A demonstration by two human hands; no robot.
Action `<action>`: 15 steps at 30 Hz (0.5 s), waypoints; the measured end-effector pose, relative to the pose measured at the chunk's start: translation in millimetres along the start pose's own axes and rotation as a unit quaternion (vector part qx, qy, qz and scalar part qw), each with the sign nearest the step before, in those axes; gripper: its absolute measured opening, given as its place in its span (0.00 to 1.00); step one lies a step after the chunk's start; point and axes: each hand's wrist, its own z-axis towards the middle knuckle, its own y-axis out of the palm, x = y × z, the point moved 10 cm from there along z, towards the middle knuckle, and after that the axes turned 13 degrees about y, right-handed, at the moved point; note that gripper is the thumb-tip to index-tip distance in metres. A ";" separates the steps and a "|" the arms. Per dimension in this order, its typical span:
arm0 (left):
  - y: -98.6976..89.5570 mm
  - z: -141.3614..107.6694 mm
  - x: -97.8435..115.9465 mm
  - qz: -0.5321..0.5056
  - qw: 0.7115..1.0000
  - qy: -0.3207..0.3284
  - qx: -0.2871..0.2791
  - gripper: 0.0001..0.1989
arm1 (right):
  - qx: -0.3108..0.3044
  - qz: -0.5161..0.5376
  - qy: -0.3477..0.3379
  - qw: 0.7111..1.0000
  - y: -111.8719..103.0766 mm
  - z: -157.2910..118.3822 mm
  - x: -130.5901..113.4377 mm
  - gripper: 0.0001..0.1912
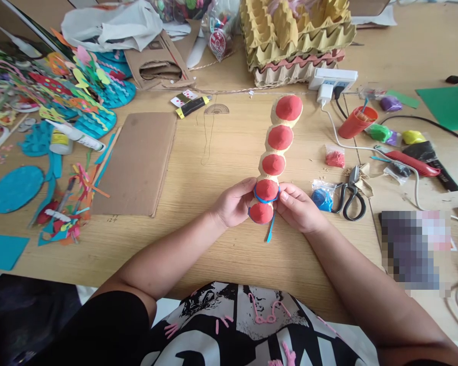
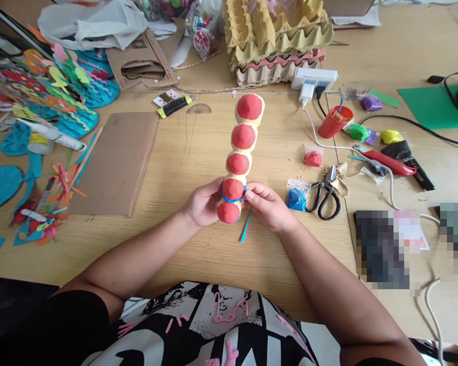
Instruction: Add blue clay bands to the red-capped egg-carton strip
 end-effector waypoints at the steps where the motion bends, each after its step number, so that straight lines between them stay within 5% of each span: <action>1: -0.3 -0.3 -1.1 -0.007 1.000 -0.006 0.001 0.19 | 0.001 0.003 0.003 1.000 -0.4 0.2 0.9 0.15; 15: 10.7 -2.1 -0.2 0.002 1.000 0.002 -0.023 0.19 | 0.070 0.028 0.000 0.997 -6.8 -2.1 9.2 0.21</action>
